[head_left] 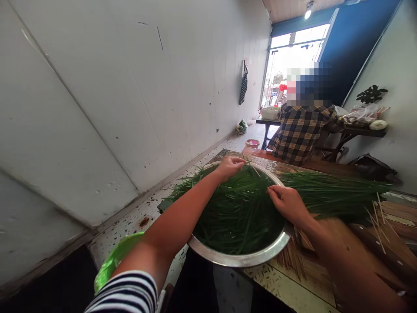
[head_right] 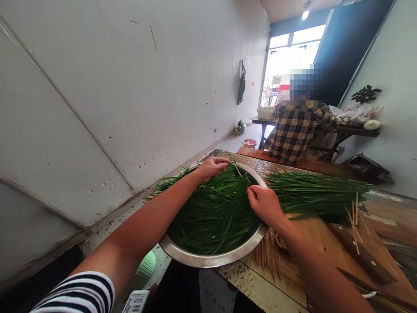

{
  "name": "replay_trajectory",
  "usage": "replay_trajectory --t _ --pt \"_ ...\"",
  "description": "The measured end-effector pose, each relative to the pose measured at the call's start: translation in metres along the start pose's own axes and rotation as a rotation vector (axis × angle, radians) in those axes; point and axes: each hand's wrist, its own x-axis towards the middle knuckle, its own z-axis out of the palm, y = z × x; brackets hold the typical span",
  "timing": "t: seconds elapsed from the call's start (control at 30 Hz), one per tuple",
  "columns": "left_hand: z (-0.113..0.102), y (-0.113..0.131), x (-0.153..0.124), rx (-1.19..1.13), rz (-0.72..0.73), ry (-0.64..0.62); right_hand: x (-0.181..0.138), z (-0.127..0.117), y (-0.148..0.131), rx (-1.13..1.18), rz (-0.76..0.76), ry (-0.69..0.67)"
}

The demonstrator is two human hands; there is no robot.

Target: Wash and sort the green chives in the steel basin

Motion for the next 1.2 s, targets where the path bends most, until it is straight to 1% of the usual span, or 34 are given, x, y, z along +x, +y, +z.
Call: replay_trajectory --t 0.1,0.17,0.27,0.37,0.47,0.53,0.63,0.87,1.07,1.2 --pt "0.003 0.004 -0.006 -0.013 -0.016 -0.003 0.000 0.000 -0.001 -0.015 0.001 -0.001" --pt "0.003 0.005 -0.007 0.006 0.023 0.023 0.000 0.000 -0.002 -0.026 0.002 0.001" --pt "0.002 0.001 -0.004 0.028 0.105 0.029 0.000 0.000 -0.002 -0.020 0.004 -0.001" --pt "0.003 -0.004 0.001 0.044 0.145 0.061 0.000 0.000 -0.001 -0.011 -0.002 0.004" --pt "0.004 -0.008 0.004 0.079 0.134 0.121 0.000 0.001 0.001 -0.003 -0.015 0.012" --pt "0.006 -0.009 0.004 0.083 0.110 0.136 -0.001 0.001 0.001 0.005 -0.020 0.008" --pt "0.009 -0.009 0.002 0.066 0.095 0.116 -0.001 0.000 0.000 0.008 -0.021 0.000" --pt "0.015 -0.005 -0.004 -0.012 0.100 0.017 -0.001 0.000 0.000 0.009 -0.023 0.007" --pt "0.016 -0.002 -0.005 -0.019 0.077 0.040 -0.001 0.000 0.000 0.000 -0.013 0.004" --pt "0.015 -0.003 -0.005 0.001 0.089 0.054 -0.001 0.000 0.000 -0.003 -0.014 0.010"
